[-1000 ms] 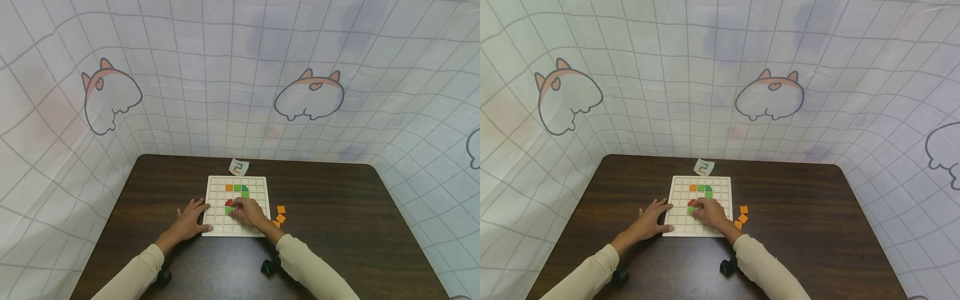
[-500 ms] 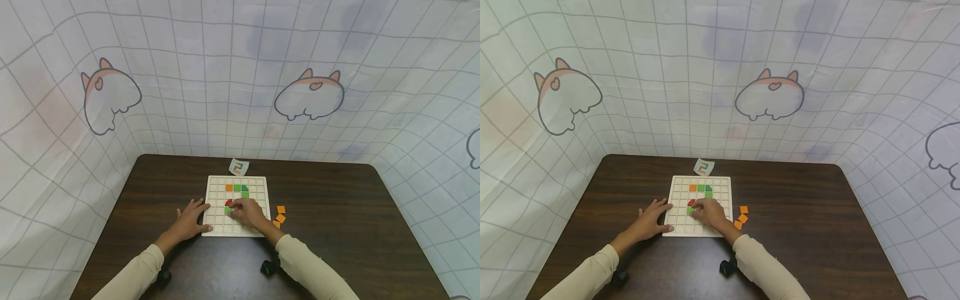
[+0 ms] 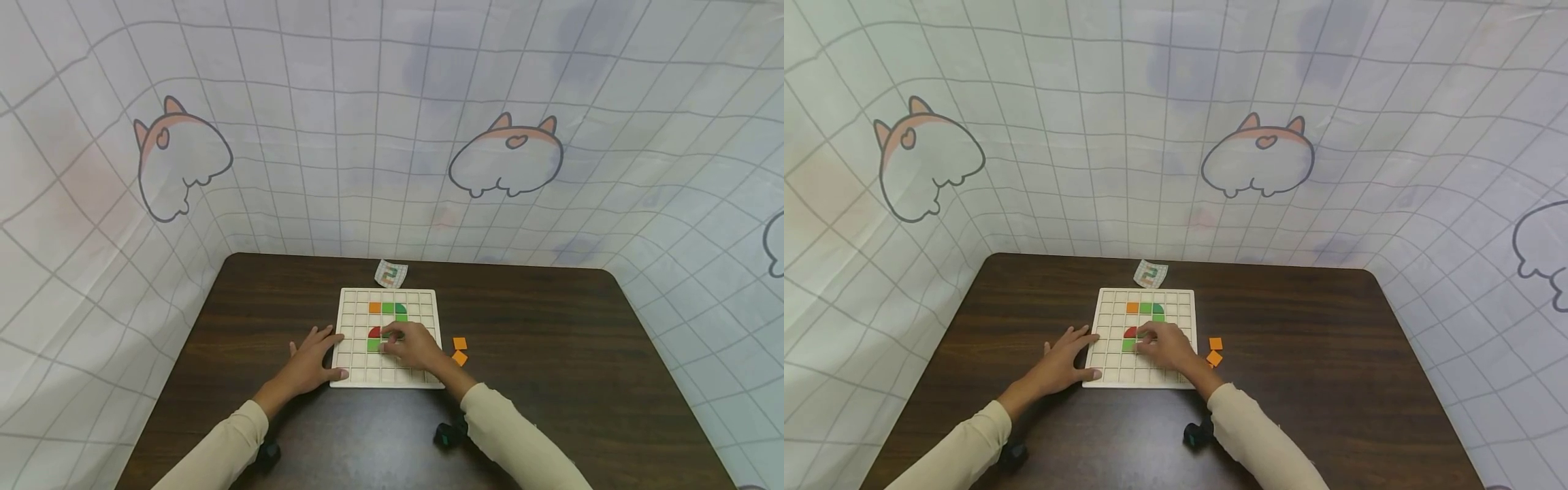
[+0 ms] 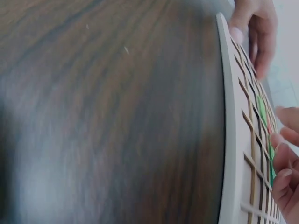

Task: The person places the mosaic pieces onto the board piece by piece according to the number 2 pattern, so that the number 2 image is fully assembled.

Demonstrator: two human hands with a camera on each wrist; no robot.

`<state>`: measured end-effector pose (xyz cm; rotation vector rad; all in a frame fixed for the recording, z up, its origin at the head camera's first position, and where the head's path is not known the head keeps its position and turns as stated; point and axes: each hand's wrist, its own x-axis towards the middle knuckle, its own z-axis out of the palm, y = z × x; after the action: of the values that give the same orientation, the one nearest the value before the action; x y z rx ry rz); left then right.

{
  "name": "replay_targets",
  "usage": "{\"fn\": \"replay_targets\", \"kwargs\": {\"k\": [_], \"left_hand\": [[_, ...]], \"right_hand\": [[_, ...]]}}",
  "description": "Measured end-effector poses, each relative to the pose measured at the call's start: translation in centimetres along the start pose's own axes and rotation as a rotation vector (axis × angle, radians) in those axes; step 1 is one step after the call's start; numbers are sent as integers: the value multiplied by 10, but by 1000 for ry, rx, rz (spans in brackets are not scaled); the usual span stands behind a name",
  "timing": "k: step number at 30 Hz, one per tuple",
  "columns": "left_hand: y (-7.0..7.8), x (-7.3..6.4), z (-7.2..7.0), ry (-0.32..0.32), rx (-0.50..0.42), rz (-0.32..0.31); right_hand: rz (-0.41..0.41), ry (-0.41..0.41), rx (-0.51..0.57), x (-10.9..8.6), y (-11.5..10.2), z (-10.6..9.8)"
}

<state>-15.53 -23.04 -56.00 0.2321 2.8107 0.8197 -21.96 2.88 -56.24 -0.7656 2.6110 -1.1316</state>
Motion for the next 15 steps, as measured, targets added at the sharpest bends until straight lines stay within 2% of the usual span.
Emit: {"fn": "replay_targets", "kwargs": {"k": [4, 9, 15], "left_hand": [[0, 0, 0, 4, 6, -5], [0, 0, 1, 6, 5, -9], [-2, 0, 2, 4, 12, -10]], "right_hand": [[-36, -18, 51, -6, 11, -14], [-32, -19, 93, -16, 31, -35], [-30, -7, 94, -33, 50, -63]]}}
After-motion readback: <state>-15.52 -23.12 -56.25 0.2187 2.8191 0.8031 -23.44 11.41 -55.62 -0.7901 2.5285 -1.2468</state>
